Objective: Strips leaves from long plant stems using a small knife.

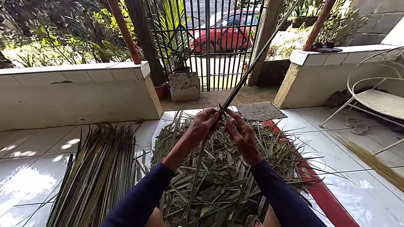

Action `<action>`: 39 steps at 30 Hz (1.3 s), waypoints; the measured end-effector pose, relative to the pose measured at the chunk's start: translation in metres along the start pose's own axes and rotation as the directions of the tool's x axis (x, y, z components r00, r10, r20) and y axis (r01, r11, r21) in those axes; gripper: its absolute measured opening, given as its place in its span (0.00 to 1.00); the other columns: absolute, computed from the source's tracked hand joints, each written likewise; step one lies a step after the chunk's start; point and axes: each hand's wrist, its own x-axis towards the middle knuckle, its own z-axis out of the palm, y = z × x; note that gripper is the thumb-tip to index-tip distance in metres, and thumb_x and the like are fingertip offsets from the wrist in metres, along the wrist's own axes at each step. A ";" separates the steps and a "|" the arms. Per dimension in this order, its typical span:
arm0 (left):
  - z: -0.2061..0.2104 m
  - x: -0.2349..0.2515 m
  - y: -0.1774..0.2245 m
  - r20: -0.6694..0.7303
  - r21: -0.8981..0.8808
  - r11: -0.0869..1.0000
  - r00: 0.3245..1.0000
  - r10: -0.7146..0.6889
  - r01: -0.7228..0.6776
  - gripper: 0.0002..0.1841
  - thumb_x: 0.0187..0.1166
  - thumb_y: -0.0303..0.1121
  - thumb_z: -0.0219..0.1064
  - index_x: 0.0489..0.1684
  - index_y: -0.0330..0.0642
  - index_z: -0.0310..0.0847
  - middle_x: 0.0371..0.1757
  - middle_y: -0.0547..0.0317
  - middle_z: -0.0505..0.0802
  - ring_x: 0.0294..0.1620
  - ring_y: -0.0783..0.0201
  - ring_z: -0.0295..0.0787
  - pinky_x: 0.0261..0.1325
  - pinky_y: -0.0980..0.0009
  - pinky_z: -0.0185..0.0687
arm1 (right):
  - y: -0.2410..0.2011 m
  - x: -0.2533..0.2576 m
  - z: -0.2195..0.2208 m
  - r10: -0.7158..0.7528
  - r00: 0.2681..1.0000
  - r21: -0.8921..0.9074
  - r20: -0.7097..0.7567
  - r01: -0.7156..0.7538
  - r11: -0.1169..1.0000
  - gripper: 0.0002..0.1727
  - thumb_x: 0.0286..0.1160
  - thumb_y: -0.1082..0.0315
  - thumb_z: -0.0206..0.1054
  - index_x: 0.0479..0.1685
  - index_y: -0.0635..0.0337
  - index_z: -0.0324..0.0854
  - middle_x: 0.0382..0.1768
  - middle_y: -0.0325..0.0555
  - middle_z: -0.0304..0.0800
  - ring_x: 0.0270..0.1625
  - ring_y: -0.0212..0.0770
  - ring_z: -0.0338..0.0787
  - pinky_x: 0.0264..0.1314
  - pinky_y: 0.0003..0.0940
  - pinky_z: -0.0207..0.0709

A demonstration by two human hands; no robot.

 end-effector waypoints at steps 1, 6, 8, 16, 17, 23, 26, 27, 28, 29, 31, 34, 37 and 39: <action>0.001 0.000 -0.001 0.013 -0.013 1.000 1.000 -0.007 0.007 0.14 0.95 0.39 0.51 0.54 0.41 0.79 0.21 0.58 0.76 0.11 0.70 0.62 0.13 0.78 0.60 | 0.001 0.000 0.000 0.001 1.000 0.010 0.002 -0.001 1.000 0.22 0.91 0.56 0.59 0.81 0.40 0.78 0.29 0.38 0.86 0.22 0.33 0.73 0.24 0.28 0.68; 0.002 -0.002 0.001 0.083 -0.111 0.993 0.996 -0.034 0.043 0.13 0.95 0.39 0.52 0.53 0.42 0.79 0.21 0.60 0.74 0.11 0.72 0.61 0.13 0.80 0.60 | 0.000 -0.001 -0.003 -0.005 1.000 0.001 0.004 0.005 1.000 0.21 0.88 0.56 0.63 0.78 0.42 0.82 0.30 0.38 0.86 0.25 0.33 0.77 0.29 0.29 0.73; 0.001 -0.002 0.001 0.123 -0.168 0.984 0.991 -0.047 0.067 0.12 0.95 0.39 0.52 0.52 0.43 0.78 0.21 0.62 0.72 0.11 0.73 0.60 0.13 0.81 0.59 | 0.000 0.000 -0.004 -0.032 0.999 -0.020 0.000 0.032 0.999 0.21 0.88 0.56 0.63 0.76 0.42 0.83 0.30 0.37 0.87 0.26 0.32 0.78 0.30 0.27 0.74; -0.003 -0.001 0.001 0.216 -0.252 0.963 0.975 -0.043 0.098 0.11 0.94 0.39 0.52 0.49 0.45 0.77 0.20 0.66 0.69 0.12 0.75 0.59 0.14 0.82 0.58 | -0.003 -0.001 -0.008 -0.082 0.996 -0.068 -0.033 0.080 0.994 0.20 0.86 0.60 0.67 0.75 0.45 0.85 0.42 0.37 0.94 0.35 0.31 0.87 0.40 0.27 0.82; -0.003 -0.001 0.001 0.219 -0.257 0.961 0.975 -0.045 0.102 0.11 0.94 0.38 0.52 0.49 0.44 0.77 0.20 0.66 0.69 0.12 0.75 0.59 0.13 0.82 0.57 | -0.002 -0.001 -0.008 -0.091 0.995 -0.089 -0.041 0.087 0.992 0.20 0.86 0.60 0.67 0.74 0.45 0.85 0.42 0.37 0.94 0.35 0.30 0.87 0.40 0.27 0.82; -0.004 0.001 0.001 0.226 -0.261 0.958 0.972 -0.061 0.121 0.12 0.95 0.38 0.52 0.51 0.43 0.77 0.18 0.66 0.68 0.11 0.75 0.58 0.12 0.82 0.58 | 0.000 0.000 -0.008 -0.134 0.989 -0.226 -0.062 0.117 0.967 0.20 0.87 0.59 0.65 0.76 0.42 0.84 0.56 0.34 0.93 0.46 0.28 0.90 0.52 0.31 0.84; -0.005 0.001 0.003 0.228 -0.230 0.965 0.971 -0.073 0.126 0.12 0.95 0.39 0.51 0.51 0.43 0.78 0.18 0.66 0.68 0.10 0.75 0.57 0.11 0.83 0.55 | 0.002 0.000 -0.007 -0.147 0.986 -0.299 -0.079 0.118 0.947 0.21 0.88 0.57 0.63 0.78 0.40 0.82 0.59 0.33 0.92 0.52 0.29 0.90 0.58 0.35 0.85; -0.005 0.001 0.003 0.231 -0.220 0.967 0.970 -0.073 0.125 0.13 0.95 0.39 0.51 0.51 0.43 0.78 0.17 0.66 0.68 0.10 0.76 0.57 0.11 0.83 0.54 | 0.002 0.000 -0.006 -0.149 0.985 -0.322 -0.092 0.112 0.940 0.21 0.88 0.56 0.63 0.78 0.41 0.82 0.60 0.33 0.92 0.54 0.29 0.90 0.59 0.36 0.85; -0.005 0.001 0.003 0.235 -0.211 0.969 0.969 -0.074 0.125 0.13 0.95 0.39 0.51 0.51 0.43 0.78 0.17 0.66 0.68 0.09 0.76 0.56 0.11 0.83 0.53 | 0.002 0.000 -0.006 -0.150 0.983 -0.344 -0.107 0.105 0.933 0.21 0.89 0.56 0.62 0.78 0.42 0.82 0.62 0.34 0.92 0.56 0.29 0.90 0.62 0.38 0.84; -0.006 0.001 0.003 0.239 -0.206 0.970 0.968 -0.075 0.126 0.13 0.95 0.39 0.51 0.51 0.43 0.78 0.17 0.65 0.68 0.09 0.76 0.56 0.10 0.83 0.53 | 0.002 0.000 -0.006 -0.150 0.981 -0.363 -0.122 0.097 0.927 0.22 0.89 0.55 0.62 0.78 0.43 0.82 0.64 0.34 0.91 0.59 0.30 0.90 0.64 0.39 0.83; -0.005 0.001 0.003 0.249 -0.196 0.971 0.965 -0.083 0.134 0.12 0.95 0.40 0.52 0.51 0.44 0.78 0.18 0.65 0.69 0.09 0.76 0.56 0.10 0.83 0.52 | 0.000 -0.001 -0.006 -0.147 0.976 -0.396 -0.161 0.073 0.916 0.22 0.89 0.54 0.61 0.78 0.42 0.81 0.64 0.35 0.91 0.60 0.30 0.90 0.65 0.40 0.83; -0.003 0.000 0.004 0.251 -0.182 0.973 0.963 -0.096 0.144 0.12 0.95 0.39 0.52 0.53 0.44 0.79 0.18 0.65 0.69 0.09 0.76 0.56 0.10 0.83 0.53 | 0.000 0.001 -0.006 -0.139 0.966 -0.416 -0.216 0.038 0.909 0.22 0.90 0.54 0.60 0.80 0.38 0.80 0.54 0.37 0.93 0.48 0.34 0.90 0.53 0.43 0.83; 0.000 -0.002 0.006 0.241 -0.144 0.980 0.966 -0.098 0.135 0.12 0.95 0.39 0.52 0.53 0.43 0.79 0.18 0.64 0.70 0.09 0.76 0.57 0.10 0.83 0.53 | -0.003 0.003 -0.007 -0.134 0.959 -0.431 -0.251 0.013 0.902 0.22 0.90 0.54 0.60 0.79 0.38 0.81 0.51 0.39 0.92 0.46 0.36 0.89 0.51 0.45 0.83; -0.001 -0.004 0.007 0.240 -0.113 0.985 0.965 -0.102 0.132 0.12 0.95 0.39 0.52 0.53 0.43 0.79 0.18 0.64 0.70 0.09 0.76 0.56 0.10 0.83 0.52 | -0.006 0.006 -0.011 -0.126 0.953 -0.428 -0.275 -0.004 0.904 0.22 0.90 0.54 0.60 0.79 0.40 0.81 0.53 0.40 0.93 0.47 0.37 0.90 0.53 0.46 0.83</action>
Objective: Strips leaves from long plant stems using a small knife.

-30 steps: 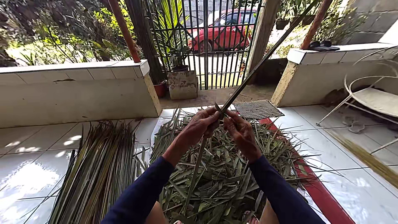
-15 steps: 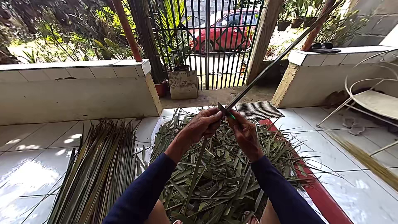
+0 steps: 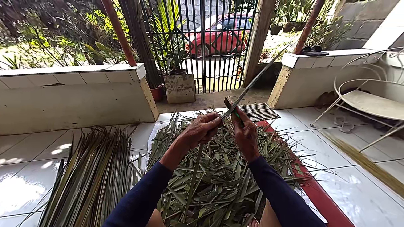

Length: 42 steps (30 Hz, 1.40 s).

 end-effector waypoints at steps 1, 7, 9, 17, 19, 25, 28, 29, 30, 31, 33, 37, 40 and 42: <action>0.000 -0.001 0.000 0.002 0.013 1.000 1.000 -0.002 0.002 0.12 0.94 0.39 0.52 0.52 0.42 0.79 0.18 0.64 0.71 0.09 0.76 0.57 0.10 0.83 0.52 | 0.000 0.003 -0.002 0.013 1.000 0.009 -0.003 -0.013 1.000 0.22 0.90 0.55 0.60 0.79 0.41 0.81 0.54 0.40 0.93 0.46 0.37 0.90 0.52 0.46 0.83; 0.002 -0.013 0.002 -0.013 0.059 0.998 1.000 -0.025 0.026 0.13 0.94 0.38 0.54 0.51 0.41 0.81 0.18 0.65 0.72 0.09 0.76 0.57 0.10 0.83 0.52 | 0.007 0.020 -0.018 0.102 0.995 0.160 0.012 -0.103 0.982 0.22 0.92 0.55 0.58 0.81 0.37 0.79 0.44 0.38 0.90 0.33 0.34 0.81 0.37 0.38 0.76; 0.002 -0.019 0.004 -0.011 0.074 0.997 0.999 -0.036 0.036 0.13 0.94 0.38 0.53 0.51 0.41 0.81 0.18 0.65 0.73 0.09 0.76 0.57 0.10 0.83 0.52 | 0.011 0.028 -0.027 0.127 0.991 0.237 0.035 -0.132 0.963 0.22 0.92 0.56 0.58 0.82 0.37 0.77 0.37 0.39 0.84 0.28 0.33 0.74 0.28 0.32 0.69; 0.000 -0.047 0.013 0.016 0.173 0.983 0.998 -0.066 0.062 0.13 0.94 0.38 0.53 0.51 0.41 0.82 0.19 0.65 0.74 0.09 0.75 0.58 0.09 0.82 0.53 | 0.055 0.076 -0.055 0.253 0.966 0.397 -0.054 -0.211 0.893 0.22 0.91 0.60 0.60 0.80 0.48 0.78 0.33 0.37 0.82 0.22 0.29 0.70 0.22 0.24 0.64; -0.002 -0.057 0.019 0.021 0.227 0.971 0.997 -0.078 0.071 0.13 0.94 0.38 0.53 0.51 0.43 0.82 0.18 0.66 0.74 0.08 0.76 0.59 0.09 0.82 0.54 | 0.067 0.083 -0.064 0.268 0.962 0.398 -0.057 -0.225 0.889 0.22 0.91 0.61 0.58 0.81 0.49 0.77 0.36 0.37 0.83 0.26 0.28 0.72 0.27 0.23 0.66; -0.012 -0.087 0.037 0.048 0.332 0.942 0.996 -0.074 0.054 0.13 0.91 0.40 0.55 0.48 0.47 0.86 0.17 0.65 0.75 0.07 0.75 0.60 0.07 0.81 0.55 | 0.104 0.083 -0.080 0.357 0.924 0.363 -0.133 -0.290 0.886 0.22 0.92 0.61 0.57 0.80 0.49 0.78 0.48 0.40 0.88 0.36 0.28 0.80 0.36 0.26 0.73; -0.016 -0.098 0.042 0.068 0.368 0.929 0.996 -0.057 0.028 0.13 0.91 0.41 0.56 0.48 0.49 0.87 0.17 0.65 0.77 0.07 0.75 0.62 0.06 0.82 0.55 | 0.118 0.079 -0.087 0.395 0.911 0.339 -0.120 -0.336 0.879 0.23 0.93 0.61 0.55 0.83 0.50 0.75 0.76 0.42 0.83 0.62 0.35 0.87 0.60 0.37 0.80; -0.019 -0.102 0.044 0.072 0.384 0.923 0.996 -0.057 0.025 0.13 0.91 0.41 0.57 0.48 0.49 0.87 0.17 0.65 0.77 0.07 0.75 0.62 0.06 0.82 0.55 | 0.121 0.078 -0.087 0.412 0.901 0.328 -0.136 -0.352 0.877 0.23 0.92 0.61 0.55 0.82 0.49 0.76 0.73 0.42 0.84 0.53 0.32 0.86 0.49 0.33 0.78; -0.022 -0.107 0.046 0.073 0.403 0.915 0.996 -0.057 0.023 0.13 0.91 0.41 0.57 0.48 0.49 0.88 0.17 0.65 0.77 0.07 0.75 0.62 0.06 0.82 0.55 | 0.124 0.077 -0.089 0.435 0.891 0.323 -0.132 -0.376 0.868 0.22 0.92 0.61 0.56 0.82 0.48 0.77 0.71 0.41 0.85 0.50 0.32 0.86 0.47 0.33 0.78; -0.025 -0.111 0.048 0.068 0.422 0.907 0.996 -0.051 0.018 0.13 0.90 0.41 0.58 0.48 0.49 0.88 0.17 0.65 0.77 0.07 0.75 0.62 0.06 0.82 0.55 | 0.129 0.077 -0.090 0.453 0.879 0.323 -0.151 -0.389 0.863 0.22 0.92 0.60 0.57 0.80 0.48 0.78 0.64 0.42 0.88 0.41 0.32 0.82 0.38 0.31 0.74; -0.032 -0.119 0.052 0.049 0.453 0.892 0.998 -0.039 0.013 0.12 0.90 0.41 0.58 0.49 0.49 0.89 0.17 0.65 0.77 0.07 0.75 0.62 0.06 0.82 0.55 | 0.142 0.077 -0.093 0.491 0.856 0.343 -0.162 -0.418 0.841 0.21 0.91 0.58 0.58 0.79 0.45 0.79 0.56 0.43 0.90 0.35 0.33 0.79 0.34 0.32 0.71; -0.051 -0.138 0.063 0.030 0.456 0.889 0.999 0.018 -0.030 0.12 0.89 0.41 0.58 0.48 0.49 0.89 0.17 0.65 0.79 0.06 0.77 0.62 0.05 0.83 0.56 | 0.162 0.070 -0.103 0.584 0.786 0.369 -0.200 -0.492 0.788 0.23 0.92 0.56 0.58 0.81 0.47 0.77 0.37 0.41 0.82 0.24 0.32 0.70 0.23 0.29 0.64; -0.062 -0.153 0.073 0.021 0.406 0.911 0.997 0.070 -0.072 0.12 0.89 0.39 0.59 0.48 0.49 0.89 0.17 0.67 0.80 0.06 0.79 0.63 0.05 0.85 0.59 | 0.180 0.062 -0.109 0.623 0.729 0.314 -0.285 -0.543 0.779 0.22 0.92 0.54 0.57 0.79 0.48 0.78 0.36 0.42 0.79 0.26 0.34 0.70 0.27 0.32 0.66; -0.069 -0.160 0.079 0.017 0.374 0.921 0.994 0.110 -0.109 0.12 0.90 0.38 0.58 0.47 0.48 0.89 0.18 0.68 0.80 0.07 0.81 0.63 0.06 0.86 0.59 | 0.196 0.056 -0.113 0.650 0.685 0.262 -0.328 -0.595 0.760 0.24 0.91 0.51 0.55 0.79 0.47 0.77 0.44 0.50 0.83 0.32 0.41 0.75 0.35 0.43 0.70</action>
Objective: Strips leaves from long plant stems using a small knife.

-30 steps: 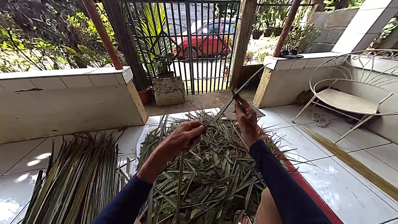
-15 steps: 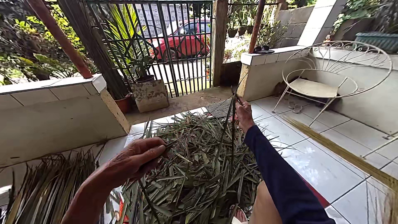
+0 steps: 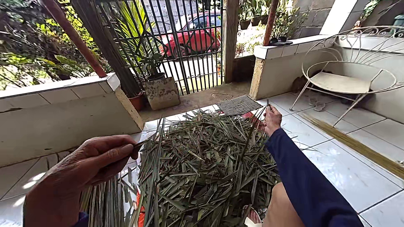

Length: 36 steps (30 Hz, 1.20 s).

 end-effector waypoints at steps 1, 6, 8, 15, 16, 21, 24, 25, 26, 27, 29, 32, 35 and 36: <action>-0.005 -0.004 0.001 -0.014 -0.025 1.000 1.000 0.006 -0.006 0.12 0.90 0.38 0.58 0.46 0.47 0.89 0.17 0.68 0.79 0.06 0.81 0.62 0.07 0.86 0.59 | 0.006 0.001 0.000 0.011 1.000 -0.029 -0.022 -0.012 0.999 0.24 0.91 0.51 0.54 0.79 0.48 0.77 0.46 0.53 0.85 0.35 0.44 0.77 0.37 0.47 0.72; -0.023 -0.024 0.004 -0.098 -0.161 0.984 0.994 0.058 -0.073 0.13 0.89 0.39 0.60 0.43 0.43 0.89 0.14 0.67 0.76 0.06 0.79 0.64 0.08 0.84 0.64 | 0.036 0.001 -0.013 0.093 0.989 -0.084 -0.114 -0.103 0.991 0.24 0.91 0.54 0.54 0.77 0.53 0.79 0.64 0.64 0.84 0.62 0.58 0.84 0.61 0.63 0.75; -0.017 -0.019 0.003 -0.160 -0.202 0.975 0.985 0.061 -0.093 0.14 0.89 0.40 0.58 0.42 0.43 0.89 0.11 0.67 0.74 0.05 0.78 0.63 0.07 0.82 0.64 | 0.030 -0.006 -0.007 0.066 0.998 -0.120 -0.024 -0.068 0.990 0.24 0.90 0.55 0.53 0.78 0.54 0.77 0.61 0.63 0.83 0.54 0.55 0.83 0.53 0.60 0.75; 0.039 0.068 -0.043 -0.322 -0.243 0.969 0.945 -0.049 -0.033 0.17 0.95 0.40 0.48 0.54 0.40 0.83 0.22 0.57 0.79 0.11 0.69 0.70 0.14 0.75 0.73 | -0.076 -0.139 0.063 -0.414 0.737 0.082 0.533 0.443 0.893 0.22 0.92 0.54 0.56 0.81 0.41 0.78 0.35 0.44 0.86 0.28 0.39 0.78 0.32 0.41 0.76; 0.047 0.078 -0.050 -0.337 -0.244 0.969 0.941 -0.044 -0.042 0.17 0.95 0.40 0.48 0.57 0.41 0.82 0.23 0.57 0.80 0.12 0.69 0.71 0.15 0.75 0.74 | -0.089 -0.163 0.065 -0.463 0.674 0.128 0.576 0.484 0.865 0.22 0.92 0.55 0.57 0.81 0.39 0.78 0.36 0.43 0.87 0.28 0.38 0.79 0.32 0.40 0.76; 0.080 0.109 -0.064 -0.363 -0.234 0.971 0.930 -0.049 -0.041 0.16 0.95 0.39 0.50 0.61 0.41 0.82 0.25 0.53 0.83 0.14 0.67 0.75 0.15 0.75 0.74 | -0.107 -0.226 0.078 -0.627 0.489 0.278 0.606 0.608 0.743 0.22 0.88 0.60 0.62 0.78 0.36 0.81 0.52 0.35 0.93 0.40 0.30 0.88 0.45 0.35 0.85; 0.091 0.116 -0.067 -0.330 -0.215 0.976 0.943 -0.033 -0.041 0.16 0.95 0.38 0.51 0.60 0.40 0.82 0.26 0.51 0.84 0.15 0.66 0.75 0.16 0.74 0.75 | -0.106 -0.228 0.084 -0.631 0.478 0.242 0.611 0.646 0.724 0.21 0.88 0.57 0.63 0.78 0.34 0.82 0.59 0.31 0.93 0.49 0.28 0.91 0.55 0.36 0.87; 0.093 0.117 -0.067 -0.320 -0.212 0.976 0.947 -0.029 -0.041 0.16 0.95 0.38 0.51 0.60 0.40 0.82 0.25 0.51 0.84 0.15 0.66 0.75 0.16 0.74 0.75 | -0.104 -0.226 0.085 -0.629 0.480 0.235 0.612 0.649 0.724 0.21 0.88 0.57 0.63 0.77 0.34 0.82 0.58 0.31 0.93 0.49 0.29 0.91 0.54 0.37 0.87; 0.095 0.118 -0.066 -0.308 -0.214 0.976 0.951 -0.028 -0.040 0.16 0.95 0.38 0.51 0.60 0.40 0.82 0.25 0.51 0.83 0.15 0.66 0.75 0.16 0.75 0.74 | -0.102 -0.224 0.086 -0.626 0.484 0.230 0.611 0.649 0.725 0.20 0.88 0.56 0.63 0.77 0.33 0.83 0.56 0.31 0.93 0.46 0.29 0.91 0.52 0.37 0.87; 0.097 0.119 -0.066 -0.296 -0.216 0.976 0.955 -0.030 -0.037 0.15 0.95 0.38 0.51 0.60 0.40 0.82 0.25 0.52 0.83 0.14 0.66 0.75 0.16 0.75 0.74 | -0.101 -0.222 0.086 -0.624 0.487 0.225 0.611 0.649 0.727 0.20 0.88 0.56 0.63 0.77 0.33 0.83 0.55 0.31 0.93 0.44 0.29 0.90 0.49 0.37 0.86; 0.099 0.120 -0.068 -0.276 -0.217 0.976 0.960 -0.036 -0.025 0.15 0.95 0.38 0.52 0.60 0.40 0.82 0.24 0.52 0.83 0.14 0.66 0.75 0.16 0.75 0.74 | -0.099 -0.220 0.084 -0.618 0.500 0.203 0.607 0.654 0.729 0.20 0.89 0.55 0.63 0.76 0.34 0.83 0.55 0.31 0.93 0.42 0.29 0.89 0.46 0.35 0.85; 0.099 0.121 -0.070 -0.254 -0.209 0.977 0.967 -0.024 -0.030 0.15 0.95 0.37 0.52 0.59 0.39 0.83 0.23 0.52 0.82 0.14 0.67 0.73 0.16 0.76 0.72 | -0.099 -0.216 0.080 -0.601 0.524 0.184 0.603 0.642 0.744 0.20 0.89 0.56 0.61 0.77 0.34 0.83 0.56 0.32 0.93 0.40 0.29 0.88 0.43 0.35 0.83; 0.101 0.122 -0.071 -0.245 -0.190 0.981 0.969 -0.021 -0.027 0.15 0.94 0.37 0.52 0.60 0.38 0.83 0.23 0.52 0.83 0.14 0.68 0.73 0.15 0.77 0.70 | -0.103 -0.211 0.074 -0.581 0.544 0.197 0.605 0.605 0.771 0.20 0.90 0.57 0.61 0.78 0.36 0.82 0.52 0.34 0.93 0.35 0.29 0.85 0.37 0.32 0.80; 0.101 0.122 -0.071 -0.242 -0.175 0.984 0.970 -0.019 -0.024 0.15 0.94 0.37 0.53 0.61 0.39 0.83 0.24 0.52 0.83 0.14 0.68 0.73 0.15 0.77 0.69 | -0.104 -0.209 0.072 -0.566 0.549 0.208 0.615 0.579 0.788 0.20 0.90 0.57 0.61 0.78 0.36 0.82 0.52 0.34 0.93 0.34 0.30 0.84 0.36 0.31 0.79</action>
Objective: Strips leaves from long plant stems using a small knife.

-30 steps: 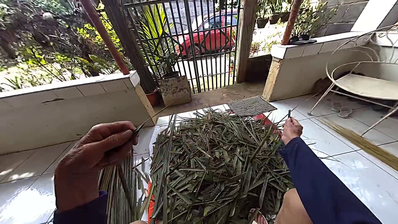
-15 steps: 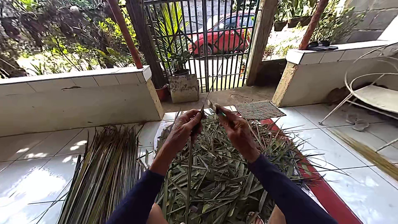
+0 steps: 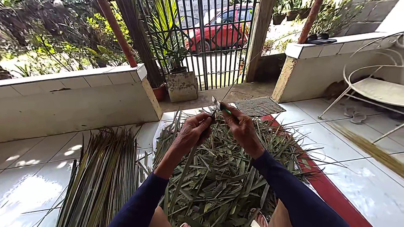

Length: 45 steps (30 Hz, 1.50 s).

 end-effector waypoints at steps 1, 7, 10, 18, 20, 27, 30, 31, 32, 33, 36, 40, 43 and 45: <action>0.000 0.000 0.000 0.002 0.017 1.000 1.000 0.002 -0.002 0.15 0.94 0.37 0.53 0.61 0.39 0.84 0.23 0.52 0.84 0.14 0.68 0.73 0.15 0.78 0.69 | -0.001 0.000 -0.003 0.019 1.000 0.032 0.017 -0.019 0.999 0.21 0.90 0.57 0.61 0.78 0.37 0.81 0.53 0.34 0.93 0.35 0.30 0.85 0.37 0.31 0.79; 0.001 -0.001 -0.001 0.031 0.050 0.999 0.999 0.011 -0.013 0.15 0.94 0.37 0.53 0.60 0.39 0.85 0.23 0.53 0.83 0.14 0.68 0.73 0.15 0.78 0.69 | 0.004 0.000 -0.010 0.018 1.000 0.085 0.017 -0.020 0.996 0.21 0.91 0.59 0.60 0.79 0.39 0.81 0.55 0.36 0.92 0.33 0.31 0.82 0.34 0.30 0.77; 0.003 -0.002 0.000 0.041 0.052 0.999 0.999 0.002 -0.005 0.15 0.94 0.36 0.53 0.59 0.38 0.85 0.23 0.54 0.83 0.14 0.69 0.73 0.16 0.78 0.69 | 0.005 0.000 -0.014 0.046 0.999 0.068 -0.010 -0.045 0.997 0.21 0.91 0.58 0.60 0.79 0.37 0.82 0.42 0.38 0.90 0.26 0.32 0.77 0.27 0.30 0.72; 0.006 -0.005 0.003 0.090 0.026 0.999 0.995 -0.030 0.028 0.15 0.94 0.37 0.54 0.57 0.39 0.85 0.21 0.56 0.81 0.13 0.70 0.71 0.15 0.79 0.67 | 0.007 0.004 -0.029 0.062 0.994 0.103 -0.088 -0.053 0.993 0.21 0.91 0.58 0.60 0.80 0.41 0.80 0.39 0.41 0.88 0.23 0.33 0.75 0.22 0.29 0.70; 0.006 -0.006 0.005 0.102 0.013 0.999 0.994 -0.044 0.043 0.15 0.94 0.37 0.54 0.56 0.39 0.85 0.20 0.57 0.80 0.13 0.70 0.70 0.15 0.78 0.67 | 0.008 0.007 -0.035 0.081 0.991 0.111 -0.109 -0.069 0.991 0.21 0.91 0.57 0.60 0.80 0.41 0.80 0.40 0.40 0.90 0.28 0.33 0.79 0.29 0.30 0.74; 0.002 -0.013 0.011 0.172 -0.013 0.997 0.982 -0.079 0.082 0.15 0.93 0.37 0.54 0.54 0.38 0.85 0.19 0.61 0.77 0.11 0.72 0.67 0.13 0.79 0.65 | 0.030 0.024 -0.064 0.088 0.967 0.278 -0.240 -0.018 0.960 0.21 0.91 0.61 0.59 0.79 0.48 0.81 0.34 0.39 0.84 0.25 0.30 0.73 0.25 0.24 0.66; -0.001 -0.016 0.013 0.207 -0.003 0.995 0.973 -0.099 0.101 0.15 0.93 0.37 0.55 0.54 0.38 0.86 0.18 0.63 0.77 0.11 0.73 0.67 0.13 0.79 0.67 | 0.036 0.027 -0.081 0.151 0.947 0.354 -0.282 -0.044 0.934 0.21 0.91 0.62 0.60 0.78 0.50 0.80 0.35 0.36 0.84 0.23 0.27 0.73 0.21 0.20 0.65; -0.003 -0.017 0.013 0.216 0.003 0.995 0.971 -0.099 0.101 0.15 0.93 0.37 0.55 0.54 0.38 0.86 0.18 0.63 0.77 0.11 0.73 0.67 0.14 0.79 0.68 | 0.038 0.028 -0.087 0.170 0.941 0.368 -0.293 -0.053 0.928 0.21 0.91 0.62 0.60 0.78 0.49 0.80 0.34 0.36 0.83 0.23 0.28 0.73 0.21 0.20 0.65; -0.005 -0.017 0.013 0.223 0.009 0.995 0.970 -0.100 0.100 0.15 0.93 0.37 0.55 0.54 0.38 0.86 0.18 0.63 0.77 0.11 0.73 0.68 0.14 0.79 0.68 | 0.040 0.029 -0.093 0.184 0.934 0.384 -0.306 -0.056 0.921 0.21 0.91 0.62 0.59 0.79 0.50 0.79 0.33 0.36 0.82 0.22 0.29 0.72 0.20 0.21 0.66; -0.006 -0.018 0.013 0.233 0.011 0.995 0.967 -0.099 0.099 0.15 0.93 0.37 0.54 0.54 0.38 0.86 0.18 0.63 0.77 0.11 0.73 0.68 0.14 0.79 0.68 | 0.043 0.029 -0.099 0.200 0.927 0.401 -0.317 -0.060 0.914 0.21 0.91 0.61 0.58 0.79 0.49 0.79 0.33 0.37 0.81 0.21 0.29 0.72 0.19 0.22 0.66; -0.009 -0.019 0.013 0.275 0.018 0.993 0.954 -0.116 0.116 0.14 0.93 0.37 0.55 0.53 0.39 0.86 0.18 0.63 0.76 0.11 0.73 0.67 0.13 0.79 0.68 | 0.050 0.029 -0.114 0.272 0.899 0.458 -0.343 -0.093 0.884 0.21 0.91 0.60 0.59 0.79 0.45 0.79 0.31 0.36 0.81 0.18 0.28 0.70 0.15 0.20 0.64; -0.008 -0.019 0.013 0.285 0.036 0.990 0.948 -0.139 0.134 0.14 0.93 0.37 0.55 0.53 0.40 0.86 0.16 0.64 0.75 0.09 0.73 0.66 0.12 0.79 0.66 | 0.055 0.028 -0.127 0.343 0.878 0.485 -0.333 -0.152 0.861 0.21 0.91 0.57 0.59 0.80 0.41 0.79 0.30 0.37 0.81 0.17 0.29 0.70 0.15 0.21 0.62; -0.008 -0.018 0.012 0.286 0.042 0.988 0.946 -0.152 0.147 0.14 0.92 0.37 0.55 0.53 0.39 0.86 0.16 0.64 0.75 0.09 0.73 0.65 0.12 0.80 0.65 | 0.060 0.029 -0.125 0.349 0.873 0.483 -0.341 -0.156 0.862 0.21 0.91 0.58 0.60 0.79 0.43 0.80 0.30 0.37 0.81 0.16 0.29 0.69 0.14 0.21 0.62; -0.007 -0.017 0.013 0.275 0.052 0.986 0.947 -0.168 0.160 0.14 0.92 0.37 0.55 0.52 0.40 0.86 0.16 0.65 0.74 0.08 0.74 0.63 0.10 0.81 0.62 | 0.069 0.031 -0.124 0.364 0.858 0.430 -0.361 -0.193 0.882 0.20 0.90 0.58 0.61 0.78 0.43 0.81 0.32 0.36 0.82 0.18 0.28 0.69 0.16 0.21 0.60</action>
